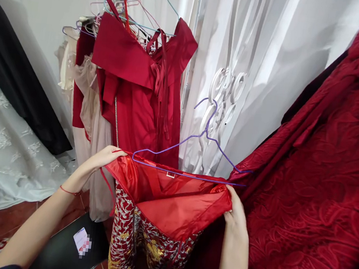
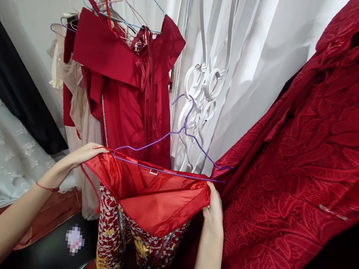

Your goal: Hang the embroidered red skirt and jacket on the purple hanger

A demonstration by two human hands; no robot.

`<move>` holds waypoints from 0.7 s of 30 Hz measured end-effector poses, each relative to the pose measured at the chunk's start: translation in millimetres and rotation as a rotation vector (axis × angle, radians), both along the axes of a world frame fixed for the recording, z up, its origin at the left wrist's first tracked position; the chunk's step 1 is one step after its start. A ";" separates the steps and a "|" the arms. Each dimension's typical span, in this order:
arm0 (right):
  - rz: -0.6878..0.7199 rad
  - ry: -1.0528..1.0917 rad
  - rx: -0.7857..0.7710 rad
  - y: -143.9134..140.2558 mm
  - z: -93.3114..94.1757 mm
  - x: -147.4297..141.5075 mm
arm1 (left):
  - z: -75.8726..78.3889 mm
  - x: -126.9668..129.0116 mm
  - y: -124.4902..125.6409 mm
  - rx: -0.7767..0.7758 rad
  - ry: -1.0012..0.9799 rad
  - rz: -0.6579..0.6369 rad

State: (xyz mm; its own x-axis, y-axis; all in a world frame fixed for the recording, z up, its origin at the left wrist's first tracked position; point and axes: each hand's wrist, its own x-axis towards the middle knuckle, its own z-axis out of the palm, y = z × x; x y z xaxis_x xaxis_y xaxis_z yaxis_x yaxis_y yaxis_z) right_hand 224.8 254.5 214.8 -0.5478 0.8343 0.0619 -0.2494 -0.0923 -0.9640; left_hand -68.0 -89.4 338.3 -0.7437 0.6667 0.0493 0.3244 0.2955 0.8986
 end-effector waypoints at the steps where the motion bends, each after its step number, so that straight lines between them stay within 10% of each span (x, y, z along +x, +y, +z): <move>1: 0.021 -0.010 -0.048 2.3 1.1 0.6 | 4.4 1.4 0.6 -0.002 0.010 0.001; 10: 0.029 0.020 -0.147 3.8 11.6 -1.1 | 31.9 -0.5 36.3 -0.209 0.534 0.161; 21: -0.049 0.150 -0.146 -4.1 17.8 11.6 | 54.2 55.8 48.3 -0.577 0.924 0.357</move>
State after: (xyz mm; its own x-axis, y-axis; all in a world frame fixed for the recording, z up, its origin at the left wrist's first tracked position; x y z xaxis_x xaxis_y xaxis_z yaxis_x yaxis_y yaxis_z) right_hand 236.3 250.4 232.6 -0.5000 0.8659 0.0167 -0.3972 -0.2121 -0.8929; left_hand -12.2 -41.1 392.5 -0.7338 0.5255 0.4305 0.6045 0.7943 0.0609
